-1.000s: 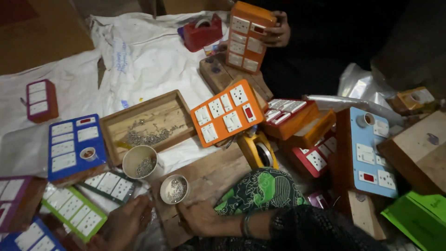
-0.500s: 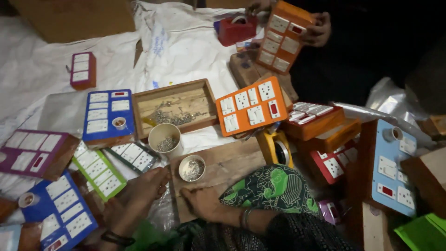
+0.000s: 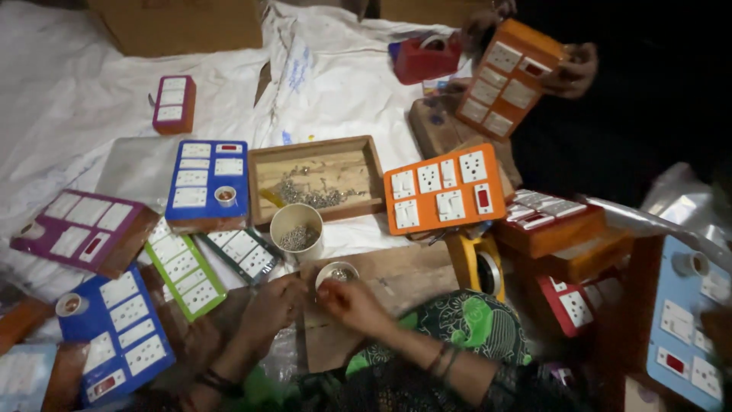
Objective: The person sits on the floor and repeatedly picks small metal fasteners from a paper cup, then places them into the holes of white electrical switches and sockets mounted on a wooden board. The person handles the fasteners one by one and continues this repetitive insertion process.
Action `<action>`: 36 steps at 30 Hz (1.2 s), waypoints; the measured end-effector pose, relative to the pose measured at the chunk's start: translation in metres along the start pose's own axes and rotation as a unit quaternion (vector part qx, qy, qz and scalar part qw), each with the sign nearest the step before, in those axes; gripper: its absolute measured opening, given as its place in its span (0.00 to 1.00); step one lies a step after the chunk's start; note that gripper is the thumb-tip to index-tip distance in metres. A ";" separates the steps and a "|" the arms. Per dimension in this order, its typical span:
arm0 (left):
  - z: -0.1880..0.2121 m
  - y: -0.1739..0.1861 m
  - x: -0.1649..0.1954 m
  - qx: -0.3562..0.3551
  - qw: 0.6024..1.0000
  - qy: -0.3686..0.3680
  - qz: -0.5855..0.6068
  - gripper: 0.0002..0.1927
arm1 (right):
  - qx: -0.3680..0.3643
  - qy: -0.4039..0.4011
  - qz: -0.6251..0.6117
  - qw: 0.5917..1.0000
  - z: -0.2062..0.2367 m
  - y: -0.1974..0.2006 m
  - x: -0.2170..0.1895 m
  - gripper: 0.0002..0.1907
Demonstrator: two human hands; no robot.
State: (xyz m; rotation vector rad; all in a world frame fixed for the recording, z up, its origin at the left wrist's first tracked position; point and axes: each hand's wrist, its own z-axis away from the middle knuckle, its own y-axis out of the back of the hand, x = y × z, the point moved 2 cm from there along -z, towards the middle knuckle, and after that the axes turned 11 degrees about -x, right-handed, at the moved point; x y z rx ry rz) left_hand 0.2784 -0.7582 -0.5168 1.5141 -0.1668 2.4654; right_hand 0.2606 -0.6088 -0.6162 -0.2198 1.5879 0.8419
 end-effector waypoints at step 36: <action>-0.161 -0.034 0.045 0.039 0.967 -0.089 -0.234 0.15 | -0.061 0.084 0.008 0.995 -0.091 0.136 0.088 0.06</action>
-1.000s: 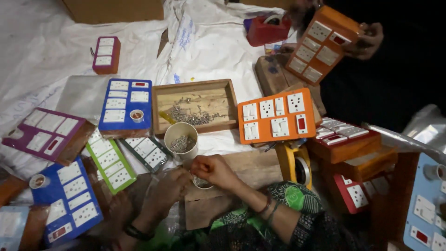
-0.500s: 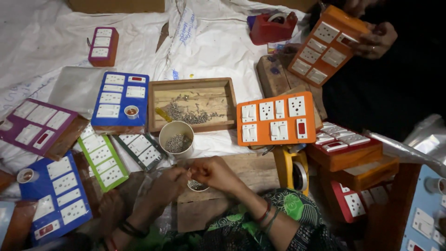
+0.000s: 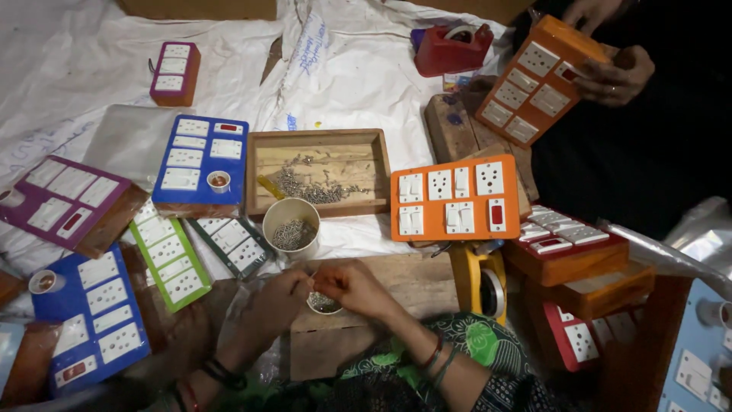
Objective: The person sits on the floor and repeatedly picks small metal fasteners from a paper cup, then places them into the holes of white electrical switches and sockets mounted on a wooden board. The person handles the fasteners one by one and continues this repetitive insertion process.
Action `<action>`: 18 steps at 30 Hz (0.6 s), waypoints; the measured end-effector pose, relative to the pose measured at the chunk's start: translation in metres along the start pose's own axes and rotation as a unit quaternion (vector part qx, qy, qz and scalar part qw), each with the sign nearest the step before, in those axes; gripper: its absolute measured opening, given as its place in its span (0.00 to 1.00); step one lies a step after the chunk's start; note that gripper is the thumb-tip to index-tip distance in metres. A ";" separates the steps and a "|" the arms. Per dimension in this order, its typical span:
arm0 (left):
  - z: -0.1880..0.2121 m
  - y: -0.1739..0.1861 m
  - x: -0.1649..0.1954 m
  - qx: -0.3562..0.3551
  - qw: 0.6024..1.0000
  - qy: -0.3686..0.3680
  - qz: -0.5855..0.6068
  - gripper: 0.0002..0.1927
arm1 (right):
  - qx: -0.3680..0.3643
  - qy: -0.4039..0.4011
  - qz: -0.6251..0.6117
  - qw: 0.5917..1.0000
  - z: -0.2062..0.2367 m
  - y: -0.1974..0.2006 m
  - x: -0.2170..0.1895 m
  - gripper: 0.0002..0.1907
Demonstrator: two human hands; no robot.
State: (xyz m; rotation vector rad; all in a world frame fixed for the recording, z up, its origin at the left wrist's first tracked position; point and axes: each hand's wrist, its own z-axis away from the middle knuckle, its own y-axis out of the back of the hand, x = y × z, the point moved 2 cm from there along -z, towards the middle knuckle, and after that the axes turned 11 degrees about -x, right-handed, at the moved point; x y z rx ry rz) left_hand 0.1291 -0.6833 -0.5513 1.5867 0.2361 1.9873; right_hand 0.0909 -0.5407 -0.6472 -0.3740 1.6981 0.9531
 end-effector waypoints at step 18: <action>-0.024 0.005 -0.012 0.030 0.999 -0.016 -0.019 0.15 | 0.046 -0.116 -0.220 0.968 -0.014 -0.003 0.033 0.09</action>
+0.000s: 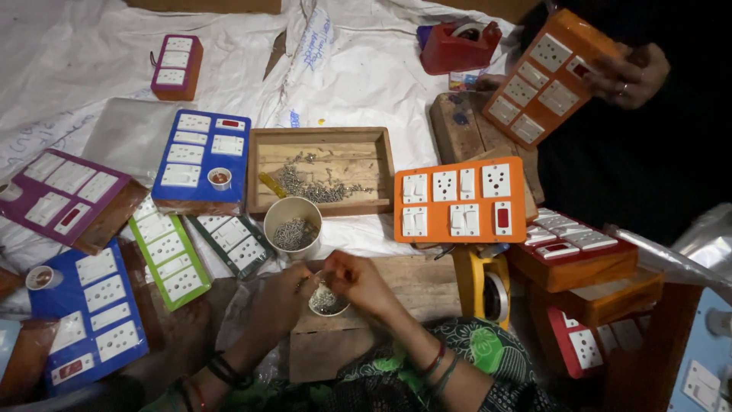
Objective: The person sits on the floor and repeatedly picks small metal fasteners from a paper cup, then places them into the holes of white electrical switches and sockets mounted on a wooden board. The person handles the fasteners one by one and continues this repetitive insertion process.
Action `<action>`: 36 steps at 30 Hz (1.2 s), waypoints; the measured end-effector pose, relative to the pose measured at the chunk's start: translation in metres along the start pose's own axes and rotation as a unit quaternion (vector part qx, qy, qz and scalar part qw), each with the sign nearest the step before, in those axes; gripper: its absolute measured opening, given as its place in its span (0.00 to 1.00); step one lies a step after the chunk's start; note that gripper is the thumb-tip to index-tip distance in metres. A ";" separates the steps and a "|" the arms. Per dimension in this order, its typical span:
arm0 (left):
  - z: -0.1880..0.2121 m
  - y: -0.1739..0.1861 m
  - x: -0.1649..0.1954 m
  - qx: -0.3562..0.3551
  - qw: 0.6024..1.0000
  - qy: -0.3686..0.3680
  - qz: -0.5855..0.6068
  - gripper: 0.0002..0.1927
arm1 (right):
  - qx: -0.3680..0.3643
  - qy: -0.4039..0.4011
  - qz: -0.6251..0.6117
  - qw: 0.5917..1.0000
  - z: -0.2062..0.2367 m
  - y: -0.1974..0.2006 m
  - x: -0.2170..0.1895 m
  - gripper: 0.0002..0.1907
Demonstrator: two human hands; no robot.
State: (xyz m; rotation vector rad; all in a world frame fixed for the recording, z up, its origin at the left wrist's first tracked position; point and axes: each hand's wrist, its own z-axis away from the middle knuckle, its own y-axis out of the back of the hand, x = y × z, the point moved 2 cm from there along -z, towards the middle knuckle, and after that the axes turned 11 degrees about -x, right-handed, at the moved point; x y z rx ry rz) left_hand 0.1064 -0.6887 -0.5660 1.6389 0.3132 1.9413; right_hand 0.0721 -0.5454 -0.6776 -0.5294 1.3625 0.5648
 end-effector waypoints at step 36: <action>-0.009 -0.010 -0.010 0.011 1.000 -0.022 -0.017 0.13 | 0.007 -0.029 0.125 0.992 -0.001 0.012 0.012 0.12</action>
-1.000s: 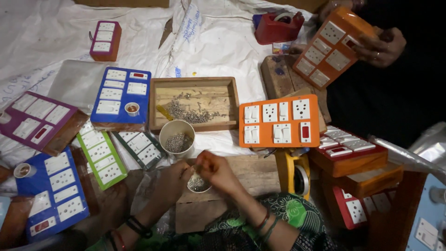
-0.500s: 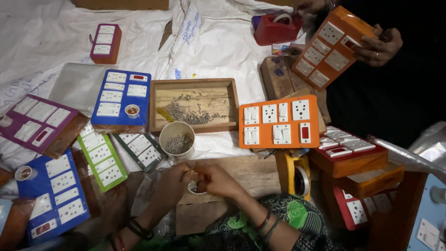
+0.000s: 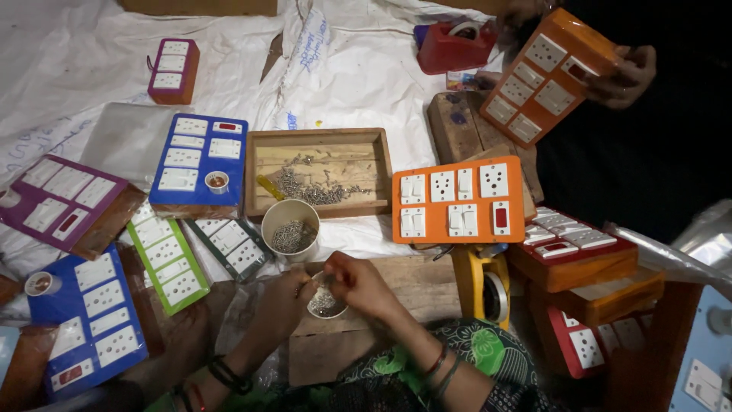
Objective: The person sits on the floor and repeatedly picks small metal fasteners from a paper cup, then places them into the holes of white electrical switches and sockets mounted on a wooden board. The person handles the fasteners one by one and continues this repetitive insertion process.
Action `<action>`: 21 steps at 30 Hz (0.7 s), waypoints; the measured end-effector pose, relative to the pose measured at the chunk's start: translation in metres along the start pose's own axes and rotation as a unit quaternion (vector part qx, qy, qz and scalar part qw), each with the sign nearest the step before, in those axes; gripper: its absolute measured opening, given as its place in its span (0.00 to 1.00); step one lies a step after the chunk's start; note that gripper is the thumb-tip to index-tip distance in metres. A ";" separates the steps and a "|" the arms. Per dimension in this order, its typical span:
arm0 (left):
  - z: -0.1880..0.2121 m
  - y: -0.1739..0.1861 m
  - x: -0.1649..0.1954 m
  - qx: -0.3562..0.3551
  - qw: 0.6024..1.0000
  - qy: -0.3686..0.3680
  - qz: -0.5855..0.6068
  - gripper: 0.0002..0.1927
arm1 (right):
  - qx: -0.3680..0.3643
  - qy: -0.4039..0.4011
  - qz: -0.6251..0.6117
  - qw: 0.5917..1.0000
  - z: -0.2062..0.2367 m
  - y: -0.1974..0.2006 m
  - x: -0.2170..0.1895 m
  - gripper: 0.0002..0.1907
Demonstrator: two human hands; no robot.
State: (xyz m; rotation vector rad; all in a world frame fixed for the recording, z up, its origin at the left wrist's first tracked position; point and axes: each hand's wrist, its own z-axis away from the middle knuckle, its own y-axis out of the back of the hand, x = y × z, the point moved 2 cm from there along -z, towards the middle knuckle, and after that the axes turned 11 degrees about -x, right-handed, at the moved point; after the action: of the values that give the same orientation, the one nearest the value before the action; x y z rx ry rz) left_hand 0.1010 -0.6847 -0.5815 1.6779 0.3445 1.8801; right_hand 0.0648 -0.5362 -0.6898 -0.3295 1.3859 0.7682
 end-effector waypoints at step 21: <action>0.010 0.002 0.003 -0.021 1.000 0.021 0.001 0.15 | -0.041 0.070 0.047 0.996 0.005 -0.009 -0.005 0.15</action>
State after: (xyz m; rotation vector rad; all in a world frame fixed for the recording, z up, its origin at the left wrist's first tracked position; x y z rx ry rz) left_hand 0.1103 -0.6863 -0.5762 1.6134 0.3182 1.9130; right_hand 0.0741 -0.5411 -0.6857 -0.3916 1.5121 0.8950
